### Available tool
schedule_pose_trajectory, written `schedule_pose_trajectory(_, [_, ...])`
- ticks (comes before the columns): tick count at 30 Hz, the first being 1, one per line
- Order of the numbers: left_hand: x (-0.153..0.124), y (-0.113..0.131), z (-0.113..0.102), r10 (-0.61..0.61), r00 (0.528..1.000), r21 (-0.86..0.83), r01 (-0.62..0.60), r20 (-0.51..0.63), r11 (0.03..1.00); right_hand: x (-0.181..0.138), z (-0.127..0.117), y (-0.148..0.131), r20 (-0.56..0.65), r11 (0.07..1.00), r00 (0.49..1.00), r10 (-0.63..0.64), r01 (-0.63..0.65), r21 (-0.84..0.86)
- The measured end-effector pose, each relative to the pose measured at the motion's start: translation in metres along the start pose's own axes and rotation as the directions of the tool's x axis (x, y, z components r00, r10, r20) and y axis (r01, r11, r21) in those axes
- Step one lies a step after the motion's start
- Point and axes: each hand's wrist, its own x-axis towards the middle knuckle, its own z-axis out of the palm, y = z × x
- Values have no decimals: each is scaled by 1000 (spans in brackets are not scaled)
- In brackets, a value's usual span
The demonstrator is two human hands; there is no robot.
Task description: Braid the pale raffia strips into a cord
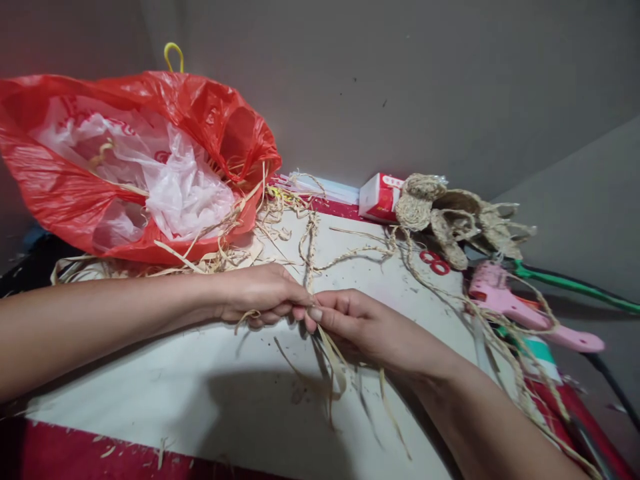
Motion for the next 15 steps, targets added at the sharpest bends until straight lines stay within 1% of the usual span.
schedule_pose_trajectory(2, [1,-1,0,-23,1000,-10,23,17,1000,0,2,-1,-16,996,1000,7,-8,-83])
schedule_pose_trajectory(4, [0,-2,1,-10,1000,22,10,9,1000,0,4,-4,-39,984,999,1,-8,-177])
schedule_pose_trajectory(7, [-1,-2,5,44,996,107,-35,-82,994,-1,5,-8,-86,961,996,-36,11,-276])
schedule_pose_trajectory(9, [-3,-2,8,101,982,179,-72,-161,981,-2,4,-10,-97,960,994,-60,31,-277])
schedule_pose_trajectory(11, [-4,-3,10,144,968,262,-87,-207,961,-4,0,-9,-95,968,993,-71,46,-248])
schedule_pose_trajectory(13, [-4,-5,10,180,959,333,-100,-221,938,-5,-3,-8,-108,974,992,-69,43,-223])
schedule_pose_trajectory(15, [-4,-8,11,210,953,362,-120,-219,924,-5,-3,-9,-135,982,990,-31,5,-187])
